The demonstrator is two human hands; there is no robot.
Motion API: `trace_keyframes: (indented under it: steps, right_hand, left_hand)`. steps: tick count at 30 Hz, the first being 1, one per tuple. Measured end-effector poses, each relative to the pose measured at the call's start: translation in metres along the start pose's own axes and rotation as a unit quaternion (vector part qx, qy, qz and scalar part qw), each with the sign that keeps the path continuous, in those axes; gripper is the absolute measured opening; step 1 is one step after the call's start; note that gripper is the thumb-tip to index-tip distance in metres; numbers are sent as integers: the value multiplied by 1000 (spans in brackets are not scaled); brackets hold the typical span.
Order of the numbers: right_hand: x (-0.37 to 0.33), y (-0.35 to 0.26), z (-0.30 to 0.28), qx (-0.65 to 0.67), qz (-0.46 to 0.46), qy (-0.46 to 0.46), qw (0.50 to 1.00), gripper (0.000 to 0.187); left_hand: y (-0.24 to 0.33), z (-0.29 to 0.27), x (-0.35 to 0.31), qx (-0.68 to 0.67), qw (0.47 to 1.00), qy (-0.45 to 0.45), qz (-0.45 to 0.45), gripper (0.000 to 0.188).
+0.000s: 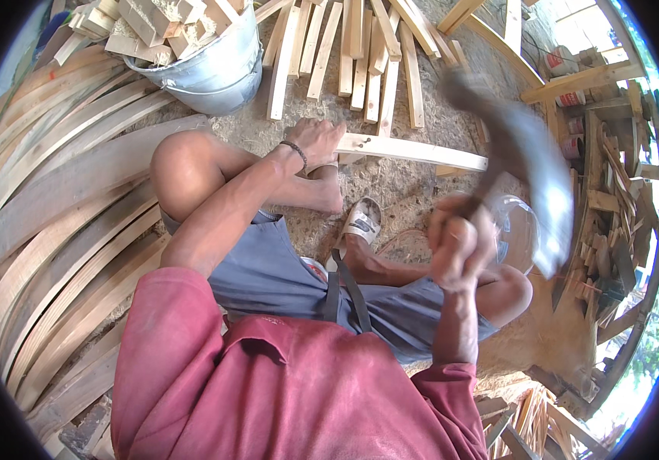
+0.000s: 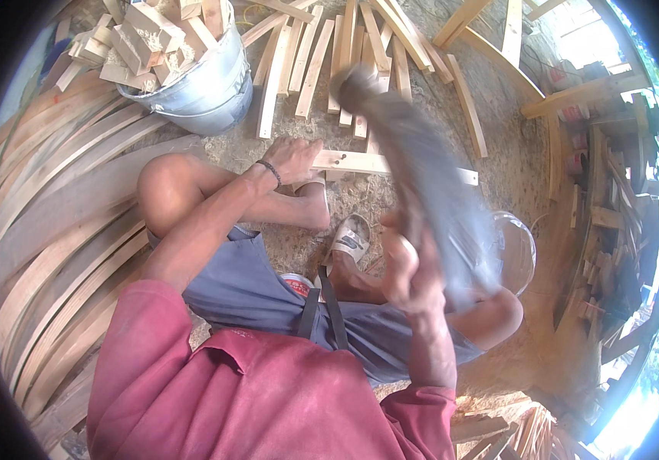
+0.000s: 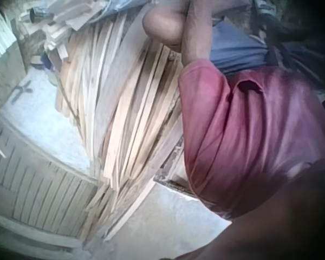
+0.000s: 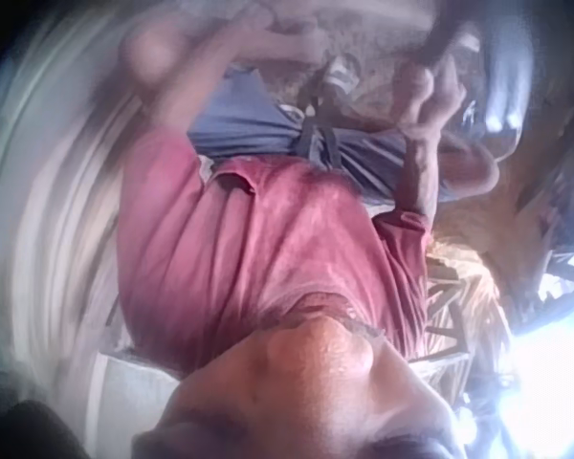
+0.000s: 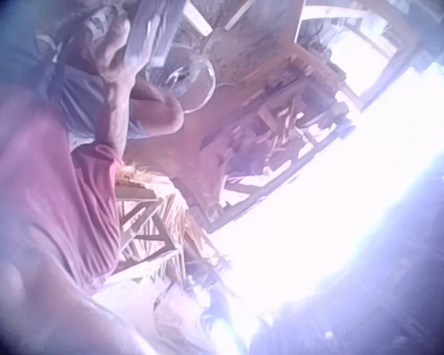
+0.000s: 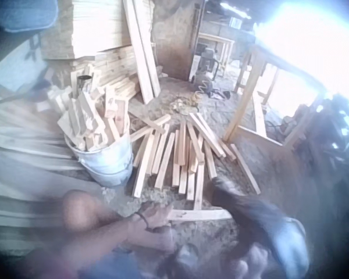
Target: The person assembles wooden furniture components by applying glue, positioning wooden slats, and driving nails into the joints using a hammer.
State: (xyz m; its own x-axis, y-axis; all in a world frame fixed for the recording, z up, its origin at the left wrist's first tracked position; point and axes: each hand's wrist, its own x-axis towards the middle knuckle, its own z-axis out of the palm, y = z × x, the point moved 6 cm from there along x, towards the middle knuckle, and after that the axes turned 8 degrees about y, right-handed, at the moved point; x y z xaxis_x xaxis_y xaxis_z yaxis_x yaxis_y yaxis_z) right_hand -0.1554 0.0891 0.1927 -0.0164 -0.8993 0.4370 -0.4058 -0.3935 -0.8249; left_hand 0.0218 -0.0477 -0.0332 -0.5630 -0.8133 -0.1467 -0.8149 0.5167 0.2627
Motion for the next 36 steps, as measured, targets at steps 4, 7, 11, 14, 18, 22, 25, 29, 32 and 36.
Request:
trace_keyframes:
  steps: [4, 7, 11, 14, 18, 22, 25, 29, 32, 36]
  right_hand:
    - [1, -1, -4, 213, -56, -18, 975, 32]
    - [-52, 76, 12, -123, 44, -60, 990, 34]
    - [-53, 131, 32, -191, 216, -165, 943, 34]
    - [-24, 62, 25, -81, 205, -94, 971, 35]
    - [11, -6, -4, 179, -19, 37, 983, 29]
    - [-51, 70, 1, 78, 4, -38, 996, 27]
    - [-92, 148, 25, -187, 154, -136, 961, 29]
    - [-43, 94, 36, -121, 226, -150, 955, 39]
    - [3, 14, 17, -9, 59, -21, 998, 47]
    - [7, -17, 5, 212, -57, 72, 973, 54]
  left_hand:
    - [-1, 5, -3, -4, 999, 33, -2, 45]
    - [4, 7, 0, -9, 997, 77, 8, 50]
    - [7, -8, 11, -1, 999, 41, -20, 44]
    - [0, 13, 3, 3, 999, 51, 3, 37]
    - [-3, 14, -6, -14, 998, 66, 2, 34]
    - [9, 2, 0, -6, 997, 71, 20, 39]
    - [7, 9, 5, -9, 1000, 12, -25, 45]
    - [6, 7, -1, 3, 999, 43, 5, 51]
    - [-1, 12, -3, 6, 999, 48, -12, 51]
    - [-1, 13, -6, -7, 998, 63, -6, 45]
